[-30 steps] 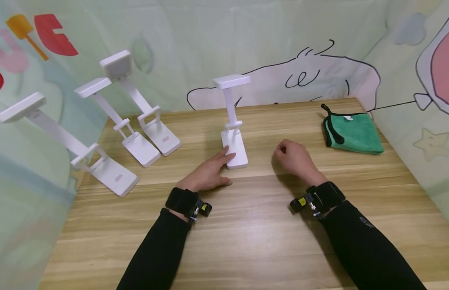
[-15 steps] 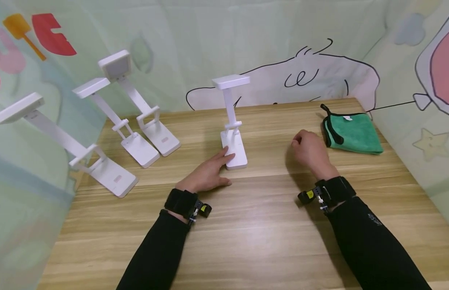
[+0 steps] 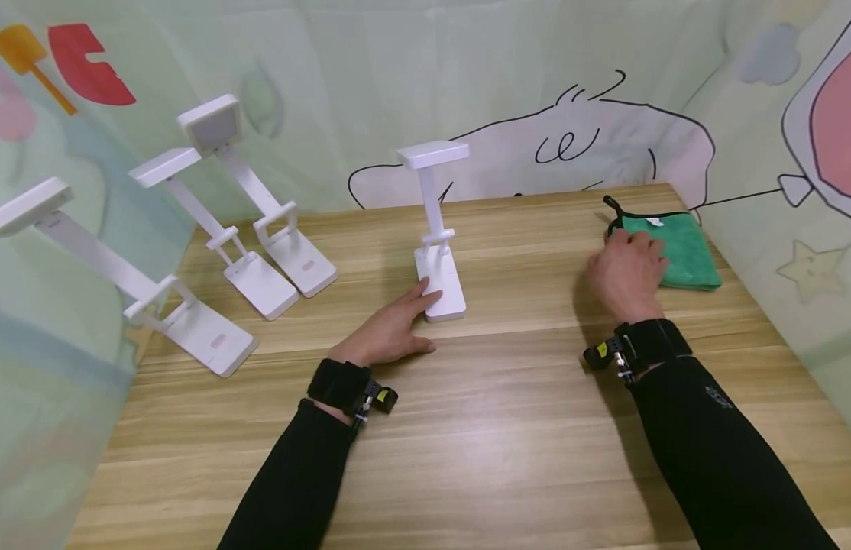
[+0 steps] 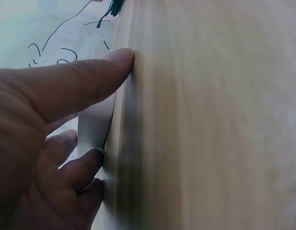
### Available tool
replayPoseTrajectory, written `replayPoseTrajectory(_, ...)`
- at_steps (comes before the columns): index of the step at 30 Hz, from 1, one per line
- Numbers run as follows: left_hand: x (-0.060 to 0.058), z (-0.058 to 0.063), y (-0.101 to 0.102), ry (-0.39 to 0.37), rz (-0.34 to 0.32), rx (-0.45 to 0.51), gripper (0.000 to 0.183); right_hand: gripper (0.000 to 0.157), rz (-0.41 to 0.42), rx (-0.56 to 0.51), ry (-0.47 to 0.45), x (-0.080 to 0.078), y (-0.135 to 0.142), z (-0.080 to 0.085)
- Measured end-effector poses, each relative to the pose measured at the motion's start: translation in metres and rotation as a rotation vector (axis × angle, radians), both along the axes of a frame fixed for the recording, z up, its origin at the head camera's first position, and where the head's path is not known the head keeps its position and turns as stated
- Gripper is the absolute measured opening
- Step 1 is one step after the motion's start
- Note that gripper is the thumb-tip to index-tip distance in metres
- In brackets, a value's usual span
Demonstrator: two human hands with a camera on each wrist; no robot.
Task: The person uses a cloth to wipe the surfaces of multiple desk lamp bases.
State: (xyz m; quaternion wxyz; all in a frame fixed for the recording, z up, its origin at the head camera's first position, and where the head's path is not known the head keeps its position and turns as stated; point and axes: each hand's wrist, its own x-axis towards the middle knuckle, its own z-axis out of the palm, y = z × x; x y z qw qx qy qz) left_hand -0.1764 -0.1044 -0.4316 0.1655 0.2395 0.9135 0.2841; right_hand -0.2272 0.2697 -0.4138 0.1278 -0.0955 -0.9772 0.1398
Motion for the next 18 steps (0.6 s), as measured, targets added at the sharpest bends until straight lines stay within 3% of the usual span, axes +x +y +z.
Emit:
replayPoseTrajectory(4,0.0,-0.001,0.0,0.005,-0.004,-0.006,0.084,0.035,-0.082,-0.012,-0.042,-0.003,0.006,-0.003)
replayPoseTrajectory(11,-0.001,-0.001,-0.001,0.008,-0.015,-0.006,0.084,0.051,-0.142,-0.081,-0.18,-0.007,0.016,-0.009)
replayPoseTrajectory(18,-0.001,-0.001,-0.002,0.01,-0.015,-0.016,0.085,0.051,-0.107,-0.029,-0.276,-0.007,0.02,-0.012)
